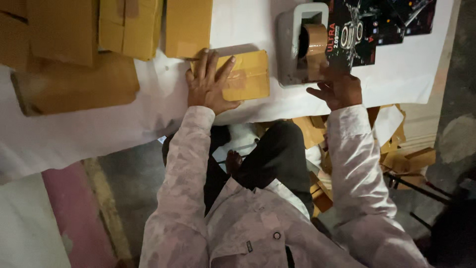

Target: The person sits on the floor and repeatedly packs small black packages into brown cardboard boxes. They fold the flaps, apply tape using a dispenser, and move the sealed boxes aside.

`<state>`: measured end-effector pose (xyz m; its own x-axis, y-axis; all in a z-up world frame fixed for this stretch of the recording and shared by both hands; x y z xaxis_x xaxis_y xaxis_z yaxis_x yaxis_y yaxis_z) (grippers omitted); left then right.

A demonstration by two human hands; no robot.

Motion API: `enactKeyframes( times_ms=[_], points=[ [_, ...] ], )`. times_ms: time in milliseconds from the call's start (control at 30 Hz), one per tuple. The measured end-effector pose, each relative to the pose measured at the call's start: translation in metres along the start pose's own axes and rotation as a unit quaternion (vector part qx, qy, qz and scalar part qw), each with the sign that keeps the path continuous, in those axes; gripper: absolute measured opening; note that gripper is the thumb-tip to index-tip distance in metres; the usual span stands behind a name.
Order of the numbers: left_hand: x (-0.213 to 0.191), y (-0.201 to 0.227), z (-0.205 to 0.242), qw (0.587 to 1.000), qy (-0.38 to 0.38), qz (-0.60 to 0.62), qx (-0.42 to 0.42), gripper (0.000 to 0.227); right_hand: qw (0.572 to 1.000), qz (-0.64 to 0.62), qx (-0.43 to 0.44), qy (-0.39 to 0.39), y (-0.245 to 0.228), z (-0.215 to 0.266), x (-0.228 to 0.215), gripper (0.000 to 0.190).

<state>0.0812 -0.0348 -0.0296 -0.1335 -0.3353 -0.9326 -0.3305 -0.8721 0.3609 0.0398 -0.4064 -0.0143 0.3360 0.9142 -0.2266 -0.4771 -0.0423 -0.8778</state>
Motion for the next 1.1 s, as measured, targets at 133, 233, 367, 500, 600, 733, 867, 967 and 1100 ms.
enactKeyframes(
  times_ms=[133, 233, 367, 500, 600, 733, 867, 967, 1100],
  points=[
    [0.012, -0.009, 0.002, 1.000, -0.021, -0.001, -0.011, 0.122, 0.953, -0.225, 0.203, 0.008, 0.031, 0.003, 0.008, 0.037],
    [0.018, -0.004, 0.000, 0.999, -0.030, 0.006, -0.012, 0.127, 0.986, 0.021, -0.046, -0.160, -0.008, 0.028, 0.016, 0.051],
    [0.011, -0.023, 0.002, 0.999, 0.012, 0.036, -0.014, 0.131, 0.861, 0.479, -0.128, -0.117, -0.025, 0.037, 0.026, 0.045],
    [0.021, -0.013, 0.005, 1.000, -0.012, 0.019, -0.007, 0.128, 0.977, 0.037, -0.095, -0.189, -0.009, 0.039, 0.007, 0.036],
    [0.024, -0.015, 0.004, 0.998, -0.051, 0.006, -0.020, 0.130, 0.937, 0.265, -0.192, -0.123, 0.017, 0.015, -0.018, 0.029],
    [0.019, -0.013, 0.005, 0.999, -0.047, 0.005, -0.017, 0.131, 0.925, -0.335, -0.001, -0.177, 0.070, -0.025, -0.022, 0.022],
    [0.017, -0.012, 0.002, 0.998, -0.061, 0.007, -0.027, 0.131, 0.898, -0.409, 0.020, -0.164, 0.088, -0.040, -0.021, 0.025],
    [0.020, -0.012, 0.003, 0.996, -0.082, 0.012, -0.032, 0.131, 0.970, -0.152, -0.090, -0.169, 0.077, -0.030, -0.015, 0.027],
    [0.020, -0.014, 0.001, 0.997, -0.073, 0.006, -0.033, 0.130, 0.969, -0.170, -0.076, -0.162, 0.066, -0.017, 0.003, 0.025]
  ],
)
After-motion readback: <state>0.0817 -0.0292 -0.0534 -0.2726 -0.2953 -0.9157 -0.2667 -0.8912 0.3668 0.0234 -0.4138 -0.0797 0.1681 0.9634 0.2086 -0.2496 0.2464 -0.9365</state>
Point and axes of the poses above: each hand's wrist, its own z-axis away from the middle knuckle, its own x-axis out of the palm, y = z × x, the point moved 7 cm from there along -z, towards the middle knuckle, and after that the axes turned 4 degrees about y, right-handed, at the moved point
